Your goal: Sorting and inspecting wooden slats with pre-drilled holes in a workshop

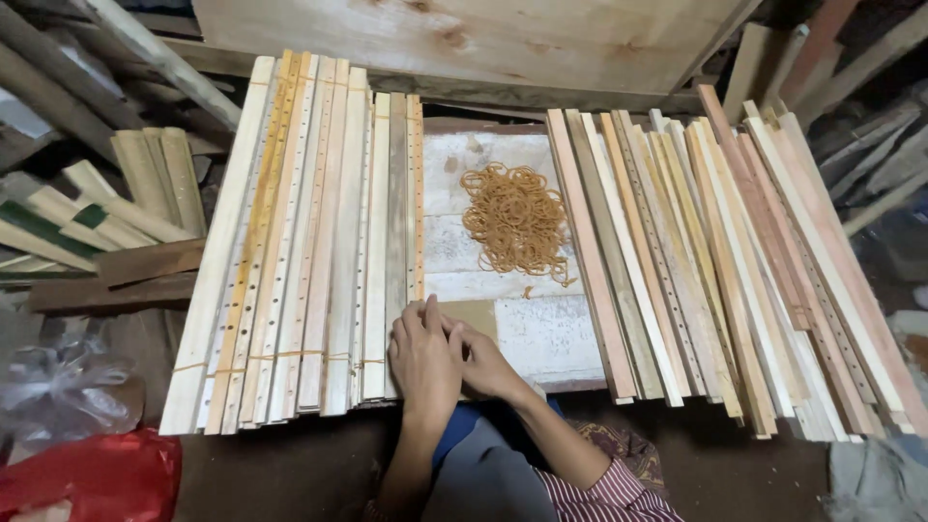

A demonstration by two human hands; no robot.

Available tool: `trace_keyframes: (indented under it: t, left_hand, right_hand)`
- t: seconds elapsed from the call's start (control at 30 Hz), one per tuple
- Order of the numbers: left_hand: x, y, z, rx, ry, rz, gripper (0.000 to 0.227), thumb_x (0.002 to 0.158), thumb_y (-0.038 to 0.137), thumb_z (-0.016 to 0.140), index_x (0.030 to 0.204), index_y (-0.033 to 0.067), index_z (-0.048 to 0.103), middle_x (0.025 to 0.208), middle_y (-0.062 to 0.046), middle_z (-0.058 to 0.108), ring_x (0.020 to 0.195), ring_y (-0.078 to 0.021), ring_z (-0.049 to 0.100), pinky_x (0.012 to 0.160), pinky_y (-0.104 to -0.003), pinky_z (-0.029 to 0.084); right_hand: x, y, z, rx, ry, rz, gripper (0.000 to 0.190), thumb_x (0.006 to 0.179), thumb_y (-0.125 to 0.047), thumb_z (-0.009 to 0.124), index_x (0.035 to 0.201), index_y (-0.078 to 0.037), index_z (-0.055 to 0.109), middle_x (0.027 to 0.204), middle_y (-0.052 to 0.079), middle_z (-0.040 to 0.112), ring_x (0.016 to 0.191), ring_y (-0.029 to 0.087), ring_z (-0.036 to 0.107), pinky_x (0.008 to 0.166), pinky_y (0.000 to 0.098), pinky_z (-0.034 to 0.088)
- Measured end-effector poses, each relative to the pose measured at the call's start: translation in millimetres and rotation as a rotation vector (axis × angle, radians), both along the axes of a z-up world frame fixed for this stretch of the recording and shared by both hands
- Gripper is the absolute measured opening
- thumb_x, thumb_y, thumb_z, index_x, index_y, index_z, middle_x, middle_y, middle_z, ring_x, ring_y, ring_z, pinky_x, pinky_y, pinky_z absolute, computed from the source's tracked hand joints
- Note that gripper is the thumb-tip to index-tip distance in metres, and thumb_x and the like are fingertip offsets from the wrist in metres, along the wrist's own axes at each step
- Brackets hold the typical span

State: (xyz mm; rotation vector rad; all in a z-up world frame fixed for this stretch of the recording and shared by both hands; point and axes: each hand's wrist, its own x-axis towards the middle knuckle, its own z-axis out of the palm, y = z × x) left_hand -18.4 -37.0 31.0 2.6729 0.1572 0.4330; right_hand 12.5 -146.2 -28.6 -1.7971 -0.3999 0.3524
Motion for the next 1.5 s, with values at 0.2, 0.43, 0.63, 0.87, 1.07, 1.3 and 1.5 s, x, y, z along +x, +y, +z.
trace_keyframes:
  t: [0.2,0.43,0.63,0.87,1.07,1.3,1.5]
  left_hand:
    - [5,-53,-1,-0.182,0.072,-0.379,0.063,0.091,0.028,0.073,0.143,0.0014,0.053,0.13,-0.018,0.051,0.119,-0.0395,0.055,0.093,-0.051,0.048]
    - [25,-170,-39,-0.251,0.127,-0.798,0.049,0.093,0.03,0.071,0.131,-0.0001,0.063,0.122,-0.018,0.056,0.109,-0.0422,0.061,0.081,-0.052,0.052]
    - [28,-265,-61,-0.4,0.19,-1.088,0.044,0.094,0.029,0.068,0.13,0.0028,0.064,0.12,-0.016,0.061,0.11,-0.0397,0.066,0.083,-0.046,0.056]
    - [38,-310,-65,-0.595,0.366,-1.131,0.048,0.097,0.022,0.062,0.136,-0.0067,0.058,0.124,-0.024,0.063,0.106,-0.0387,0.07,0.084,-0.048,0.058]
    - [49,-333,-89,-0.621,0.475,-1.116,0.061,0.097,0.027,0.061,0.143,-0.0119,0.049,0.133,-0.03,0.058,0.11,-0.0392,0.069,0.088,-0.05,0.057]
    - [50,-346,-90,-1.164,0.754,-0.926,0.078,0.095,0.02,0.063,0.155,-0.0143,0.027,0.149,-0.037,0.044,0.13,-0.0394,0.055,0.108,-0.05,0.046]
    - [52,-361,-138,-1.433,0.764,-0.908,0.069,0.095,0.007,0.061,0.156,-0.0099,0.032,0.148,-0.036,0.045,0.134,-0.0381,0.052,0.109,-0.046,0.045]
  right_hand:
    - [-35,-84,38,-0.051,0.072,-0.173,0.015,0.088,-0.016,0.078,0.098,-0.004,0.078,0.093,0.014,0.078,0.089,0.031,0.073,0.084,0.0447,0.057]
    - [-68,-213,40,-0.195,-0.039,-0.586,0.039,0.08,-0.004,0.079,0.119,-0.004,0.076,0.111,0.023,0.078,0.105,0.042,0.072,0.088,0.0509,0.057]
    - [-80,-310,-1,-0.54,-0.426,-1.068,0.025,0.089,-0.006,0.079,0.114,-0.003,0.077,0.111,0.017,0.075,0.11,0.037,0.068,0.093,0.0423,0.055]
    - [-74,-347,-10,-0.816,-0.246,-1.094,0.048,0.087,-0.019,0.081,0.131,-0.003,0.07,0.117,0.019,0.069,0.11,0.04,0.062,0.096,0.0483,0.05]
    - [-66,-370,-15,-0.839,-0.147,-1.068,0.039,0.094,-0.018,0.07,0.13,-0.004,0.071,0.109,0.019,0.066,0.107,0.042,0.063,0.093,0.0497,0.051]
    - [-66,-375,-15,-0.937,-0.166,-1.007,0.039,0.091,-0.023,0.071,0.124,-0.003,0.07,0.102,0.018,0.069,0.103,0.039,0.067,0.087,0.05,0.054]
    - [-74,-363,-22,-1.017,-0.134,-0.99,0.038,0.091,-0.029,0.069,0.122,-0.007,0.07,0.098,0.015,0.071,0.101,0.036,0.069,0.085,0.0491,0.056]
